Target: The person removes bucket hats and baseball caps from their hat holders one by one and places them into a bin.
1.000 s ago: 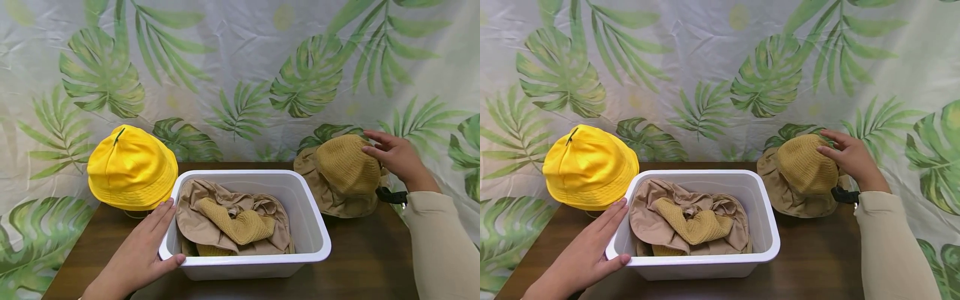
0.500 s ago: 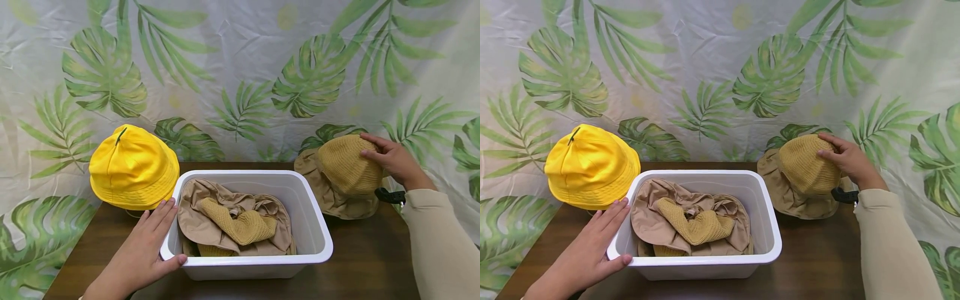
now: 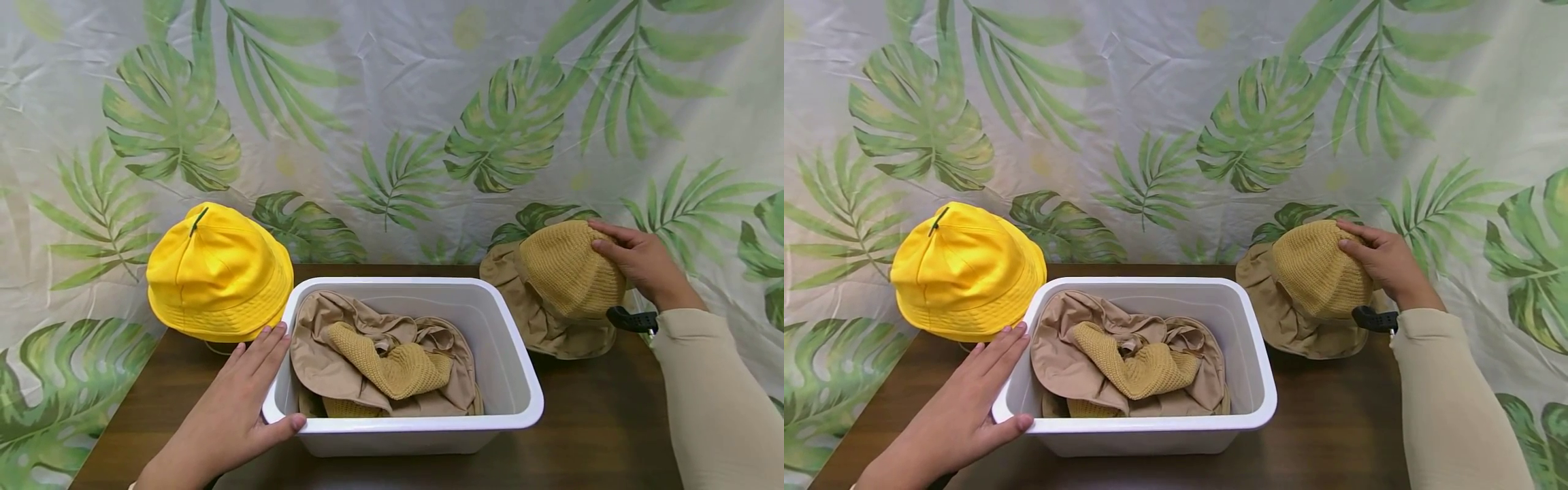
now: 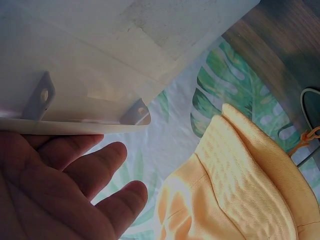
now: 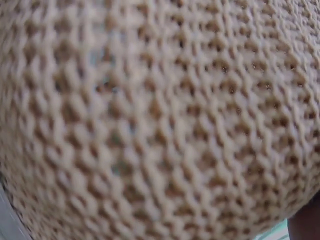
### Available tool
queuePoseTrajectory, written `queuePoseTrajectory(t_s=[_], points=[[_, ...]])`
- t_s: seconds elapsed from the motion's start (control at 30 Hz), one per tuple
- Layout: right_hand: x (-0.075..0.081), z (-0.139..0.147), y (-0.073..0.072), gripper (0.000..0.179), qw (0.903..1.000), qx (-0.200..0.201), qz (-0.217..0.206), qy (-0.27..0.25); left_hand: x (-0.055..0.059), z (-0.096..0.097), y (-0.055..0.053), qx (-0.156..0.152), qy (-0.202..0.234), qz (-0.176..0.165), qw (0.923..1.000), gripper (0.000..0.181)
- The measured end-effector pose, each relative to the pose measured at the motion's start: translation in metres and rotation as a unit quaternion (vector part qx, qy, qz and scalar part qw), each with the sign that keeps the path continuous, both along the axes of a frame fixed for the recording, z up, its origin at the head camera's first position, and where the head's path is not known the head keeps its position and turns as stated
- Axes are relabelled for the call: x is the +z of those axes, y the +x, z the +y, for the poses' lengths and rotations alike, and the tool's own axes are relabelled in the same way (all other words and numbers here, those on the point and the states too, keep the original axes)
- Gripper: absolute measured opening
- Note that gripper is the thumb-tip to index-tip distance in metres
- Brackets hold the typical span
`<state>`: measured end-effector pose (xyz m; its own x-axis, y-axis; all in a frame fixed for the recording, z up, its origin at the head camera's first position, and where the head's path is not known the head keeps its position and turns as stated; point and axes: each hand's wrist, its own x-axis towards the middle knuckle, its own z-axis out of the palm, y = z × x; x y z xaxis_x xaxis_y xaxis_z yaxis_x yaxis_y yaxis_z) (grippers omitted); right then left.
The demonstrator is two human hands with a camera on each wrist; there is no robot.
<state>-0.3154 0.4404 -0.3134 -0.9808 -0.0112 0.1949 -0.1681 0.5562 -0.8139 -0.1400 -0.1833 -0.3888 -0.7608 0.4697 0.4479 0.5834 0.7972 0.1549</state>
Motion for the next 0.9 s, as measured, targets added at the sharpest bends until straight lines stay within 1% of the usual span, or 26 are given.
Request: queuePoseTrajectory(t_s=[0.2, 0.47, 0.6, 0.67, 0.73, 0.83, 0.9], points=[[-0.001, -0.003, -0.001, 0.051, 0.9996, -0.024, 0.010, -0.014, 0.000, 0.000, 0.000, -0.001, 0.001, 0.000, 1.0000, 0.093], [0.001, -0.009, -0.002, 0.041, 0.9976, -0.026, 0.046, -0.044, -0.001, 0.000, 0.000, -0.001, 0.001, -0.005, 1.0000, 0.093], [0.001, -0.008, -0.003, 0.040, 0.9972, -0.023, 0.049, -0.052, -0.001, 0.000, -0.001, -0.002, 0.001, -0.004, 1.0000, 0.093], [0.000, -0.006, -0.002, 0.044, 0.9981, -0.019, 0.043, -0.041, 0.000, 0.000, -0.001, -0.002, -0.001, -0.001, 1.0000, 0.093], [-0.001, -0.003, -0.002, 0.049, 0.9993, -0.011, 0.032, -0.016, 0.000, 0.000, -0.001, -0.001, -0.003, -0.001, 1.0000, 0.093], [-0.002, 0.002, 0.000, 0.057, 0.9996, 0.011, 0.010, 0.024, 0.001, 0.001, -0.001, 0.001, -0.004, -0.004, 1.0000, 0.093], [-0.003, 0.004, 0.002, 0.059, 0.9989, 0.023, -0.005, 0.040, 0.001, 0.001, 0.000, 0.001, -0.003, -0.009, 1.0000, 0.093]])
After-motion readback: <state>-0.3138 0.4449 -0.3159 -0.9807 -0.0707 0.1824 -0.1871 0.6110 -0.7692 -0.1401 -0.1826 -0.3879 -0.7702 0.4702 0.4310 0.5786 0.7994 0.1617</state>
